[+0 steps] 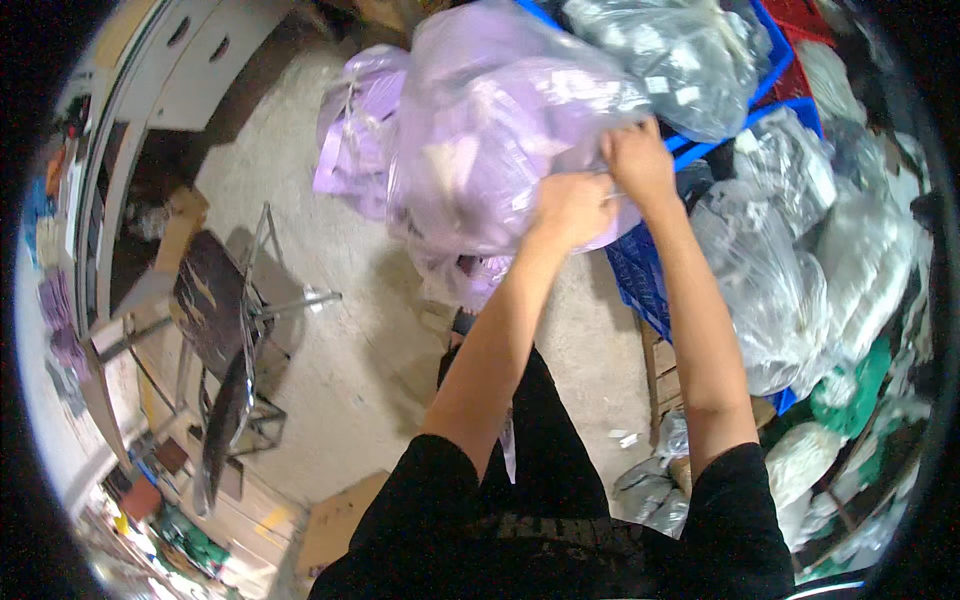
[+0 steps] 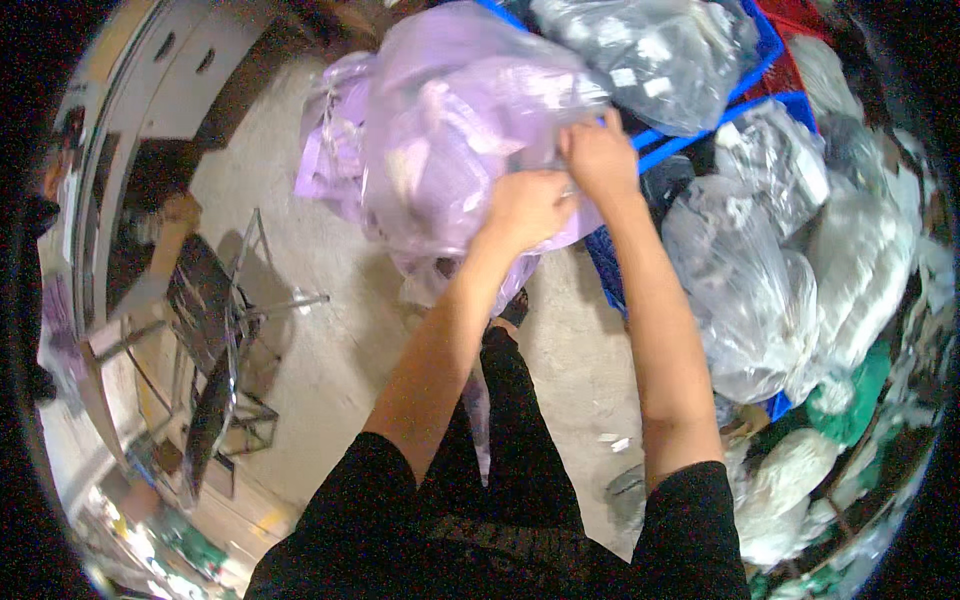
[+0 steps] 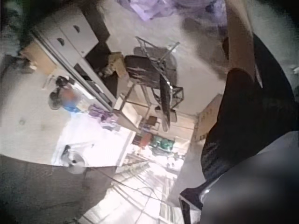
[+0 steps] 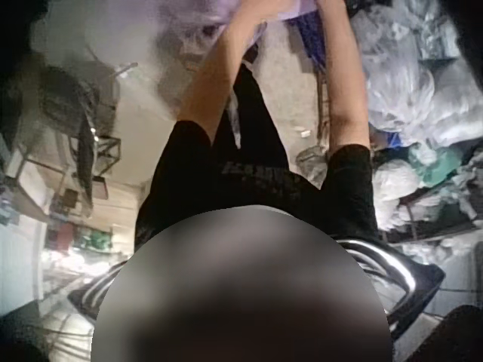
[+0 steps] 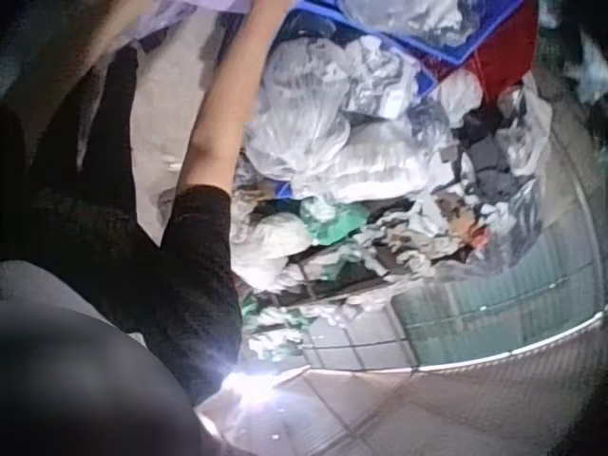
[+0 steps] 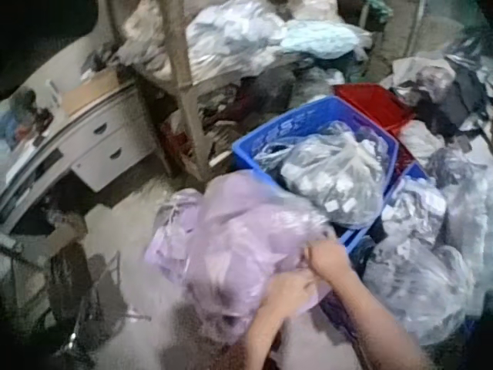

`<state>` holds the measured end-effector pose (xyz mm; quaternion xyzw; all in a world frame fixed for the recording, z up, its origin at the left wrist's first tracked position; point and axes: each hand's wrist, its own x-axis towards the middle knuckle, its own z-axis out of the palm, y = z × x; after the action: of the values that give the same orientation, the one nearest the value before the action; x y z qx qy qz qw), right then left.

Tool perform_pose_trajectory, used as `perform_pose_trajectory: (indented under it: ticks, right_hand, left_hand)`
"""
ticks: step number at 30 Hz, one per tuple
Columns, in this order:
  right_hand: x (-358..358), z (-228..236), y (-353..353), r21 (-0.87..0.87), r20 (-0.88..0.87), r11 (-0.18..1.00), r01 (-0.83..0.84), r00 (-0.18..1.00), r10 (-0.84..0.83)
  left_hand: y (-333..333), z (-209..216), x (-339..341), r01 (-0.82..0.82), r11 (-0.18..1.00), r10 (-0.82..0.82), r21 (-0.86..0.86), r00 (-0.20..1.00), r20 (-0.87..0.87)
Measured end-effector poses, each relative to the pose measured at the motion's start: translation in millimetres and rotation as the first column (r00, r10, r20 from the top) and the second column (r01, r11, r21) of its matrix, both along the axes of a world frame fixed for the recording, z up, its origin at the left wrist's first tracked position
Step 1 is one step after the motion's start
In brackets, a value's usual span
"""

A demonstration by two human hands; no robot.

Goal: The person opens a plastic bag containing purple plastic hangers, removes bundles, and places them into a blue crate. They handle the hangers by hand, separating and stacking them before transferring them to the crate.

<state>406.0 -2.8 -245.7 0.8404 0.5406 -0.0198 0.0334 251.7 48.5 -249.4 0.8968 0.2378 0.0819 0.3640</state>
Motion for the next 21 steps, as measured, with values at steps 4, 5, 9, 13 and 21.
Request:
perform_pose_trajectory:
  ticks: [4, 5, 9, 13, 21]
  right_hand:
    - [25.2, -19.3, -1.5, 0.136, 0.122, 0.978, -0.157, 0.982, 0.141]
    - [27.0, -25.9, -8.2, 0.171, 0.076, 0.974, -0.15, 0.987, 0.139]
    - [35.8, -49.5, -8.9, 0.285, -0.016, 0.955, -0.083, 0.996, 0.091]
    - [53.1, -61.8, -13.8, 0.251, -0.026, 0.964, -0.094, 0.994, 0.104]
    - [61.7, -67.0, -5.9, 0.292, -0.126, 0.945, -0.149, 0.973, 0.193]
  left_hand:
    - [-1.9, -20.0, 29.6, 0.021, 0.999, -0.02, 0.033, 0.999, -0.033]
    - [-7.4, -24.6, 29.3, 0.022, 1.0, -0.022, 0.004, 0.998, -0.052]
    - [-9.0, -35.8, 22.6, -0.075, 0.997, 0.074, 0.023, 0.996, 0.04]
    - [-14.4, -40.7, 30.1, -0.114, 0.993, 0.115, -0.029, 0.993, 0.037]
    - [-35.9, 13.2, -5.4, -0.263, 0.965, 0.256, -0.015, 0.921, 0.292]
